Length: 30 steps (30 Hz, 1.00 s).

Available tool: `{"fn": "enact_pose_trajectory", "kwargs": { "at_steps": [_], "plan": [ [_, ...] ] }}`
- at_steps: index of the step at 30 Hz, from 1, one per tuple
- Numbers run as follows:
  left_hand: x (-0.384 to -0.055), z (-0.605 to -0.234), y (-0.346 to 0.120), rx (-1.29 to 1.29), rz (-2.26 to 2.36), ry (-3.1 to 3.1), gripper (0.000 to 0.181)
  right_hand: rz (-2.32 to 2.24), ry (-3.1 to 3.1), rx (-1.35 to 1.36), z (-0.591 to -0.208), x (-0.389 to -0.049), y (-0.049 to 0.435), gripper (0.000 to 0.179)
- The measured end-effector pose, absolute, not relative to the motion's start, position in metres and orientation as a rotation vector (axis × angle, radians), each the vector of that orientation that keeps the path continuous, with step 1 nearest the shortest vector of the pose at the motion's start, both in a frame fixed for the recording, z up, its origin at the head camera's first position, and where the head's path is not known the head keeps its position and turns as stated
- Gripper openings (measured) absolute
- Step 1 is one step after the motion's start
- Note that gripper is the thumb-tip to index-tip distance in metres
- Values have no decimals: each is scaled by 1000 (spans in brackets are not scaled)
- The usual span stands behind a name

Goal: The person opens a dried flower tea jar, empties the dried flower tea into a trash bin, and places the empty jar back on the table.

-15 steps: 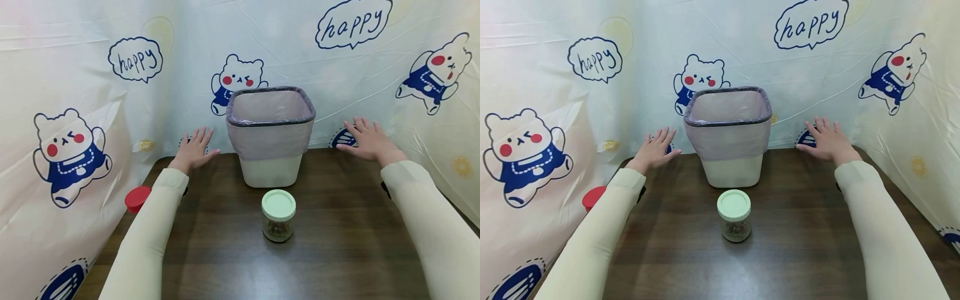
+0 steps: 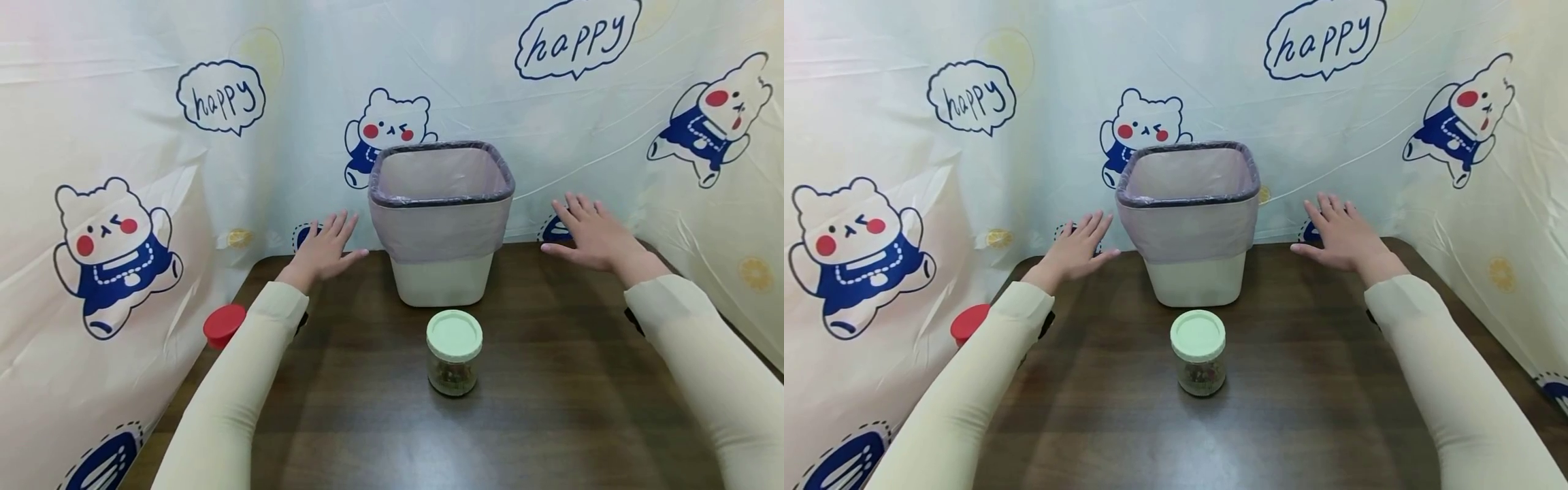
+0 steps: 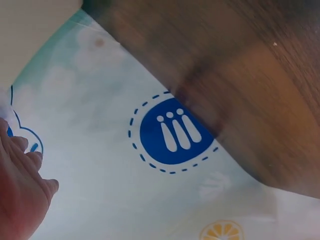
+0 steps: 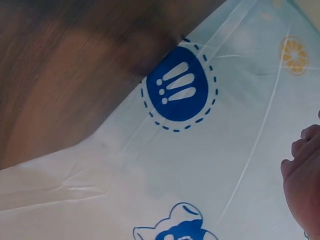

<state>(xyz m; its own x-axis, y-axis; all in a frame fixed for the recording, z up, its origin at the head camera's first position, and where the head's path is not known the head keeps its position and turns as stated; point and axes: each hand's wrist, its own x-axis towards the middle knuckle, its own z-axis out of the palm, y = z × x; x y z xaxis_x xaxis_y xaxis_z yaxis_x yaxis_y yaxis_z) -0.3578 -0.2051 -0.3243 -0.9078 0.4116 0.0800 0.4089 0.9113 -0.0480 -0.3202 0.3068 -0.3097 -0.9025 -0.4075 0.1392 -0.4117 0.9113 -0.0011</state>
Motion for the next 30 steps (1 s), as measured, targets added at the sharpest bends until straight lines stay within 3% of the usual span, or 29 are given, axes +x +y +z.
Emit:
{"fn": "enact_pose_trajectory", "kwargs": {
  "at_steps": [8,30],
  "plan": [
    [-348,-321,-202,-687,30,-2972,90,61,-2950,681,-305,-311,300,93],
    [-311,-332,-205,-817,-131,-2896,79,230,-2783,847,-313,-274,275,79]
  ]
}}
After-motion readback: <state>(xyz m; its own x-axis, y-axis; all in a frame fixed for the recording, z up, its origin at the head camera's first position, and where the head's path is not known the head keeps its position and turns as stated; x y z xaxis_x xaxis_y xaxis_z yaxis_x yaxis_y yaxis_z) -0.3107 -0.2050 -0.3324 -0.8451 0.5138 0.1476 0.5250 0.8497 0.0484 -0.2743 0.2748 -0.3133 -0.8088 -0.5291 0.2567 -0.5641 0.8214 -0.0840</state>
